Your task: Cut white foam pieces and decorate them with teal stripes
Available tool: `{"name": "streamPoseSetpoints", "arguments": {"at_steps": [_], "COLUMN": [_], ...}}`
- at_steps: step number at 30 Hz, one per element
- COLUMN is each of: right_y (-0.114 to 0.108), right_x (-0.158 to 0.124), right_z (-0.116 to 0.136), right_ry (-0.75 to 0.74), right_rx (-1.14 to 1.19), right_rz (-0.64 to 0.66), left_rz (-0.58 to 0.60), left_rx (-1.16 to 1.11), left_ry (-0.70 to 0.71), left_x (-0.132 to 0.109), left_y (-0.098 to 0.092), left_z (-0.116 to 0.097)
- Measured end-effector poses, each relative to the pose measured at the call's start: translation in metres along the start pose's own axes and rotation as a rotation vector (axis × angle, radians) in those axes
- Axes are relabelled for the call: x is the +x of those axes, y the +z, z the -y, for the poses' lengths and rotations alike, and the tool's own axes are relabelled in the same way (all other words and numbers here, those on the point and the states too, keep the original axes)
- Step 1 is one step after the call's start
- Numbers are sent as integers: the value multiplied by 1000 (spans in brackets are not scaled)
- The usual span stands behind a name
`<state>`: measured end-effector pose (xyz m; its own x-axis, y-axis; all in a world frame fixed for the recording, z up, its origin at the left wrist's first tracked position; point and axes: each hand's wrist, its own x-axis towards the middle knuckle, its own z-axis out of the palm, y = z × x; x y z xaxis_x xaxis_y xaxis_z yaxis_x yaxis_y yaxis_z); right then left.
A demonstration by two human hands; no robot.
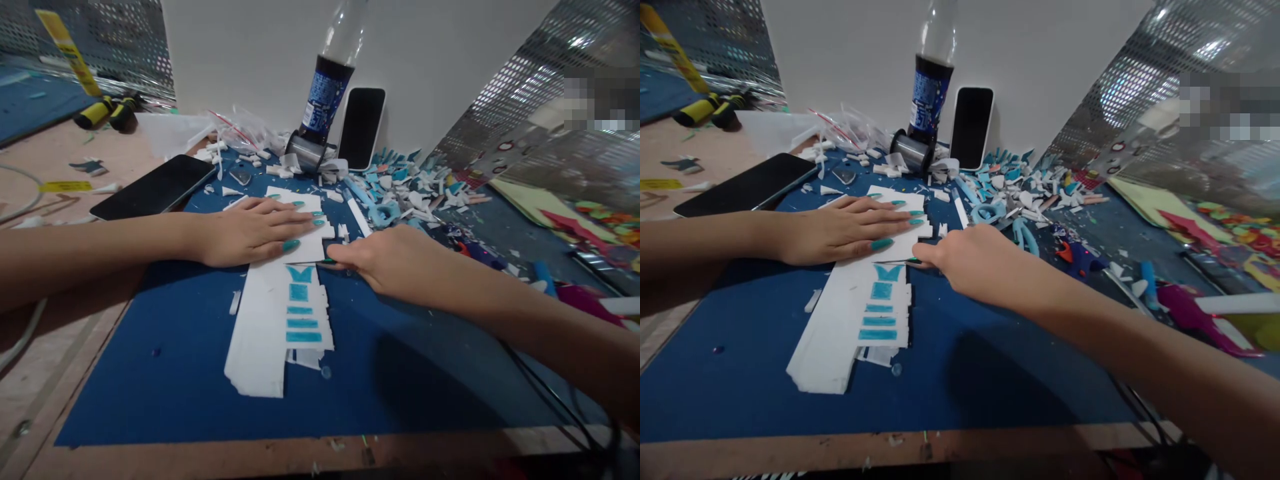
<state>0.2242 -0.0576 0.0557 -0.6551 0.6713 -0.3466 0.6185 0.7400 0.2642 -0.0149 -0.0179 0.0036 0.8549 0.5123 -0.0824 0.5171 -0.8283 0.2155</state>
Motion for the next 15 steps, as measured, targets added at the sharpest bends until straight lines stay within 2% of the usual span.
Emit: {"name": "streamPoseSetpoints", "arguments": {"at_steps": [5, 12, 15], "right_y": [1, 17, 22], "right_x": [-2, -18, -24], "right_z": [-8, -25, -30], "right_ry": [-16, 30, 44], "right_rx": [35, 79, 170], "right_rz": [-4, -18, -120], "left_rz": [-21, -63, -41], "left_rx": [-11, -27, -35], "left_ry": [-4, 2, -16], "left_x": [-1, -1, -1], "left_y": [0, 4, 3], "left_z": [-1, 0, -1]}}
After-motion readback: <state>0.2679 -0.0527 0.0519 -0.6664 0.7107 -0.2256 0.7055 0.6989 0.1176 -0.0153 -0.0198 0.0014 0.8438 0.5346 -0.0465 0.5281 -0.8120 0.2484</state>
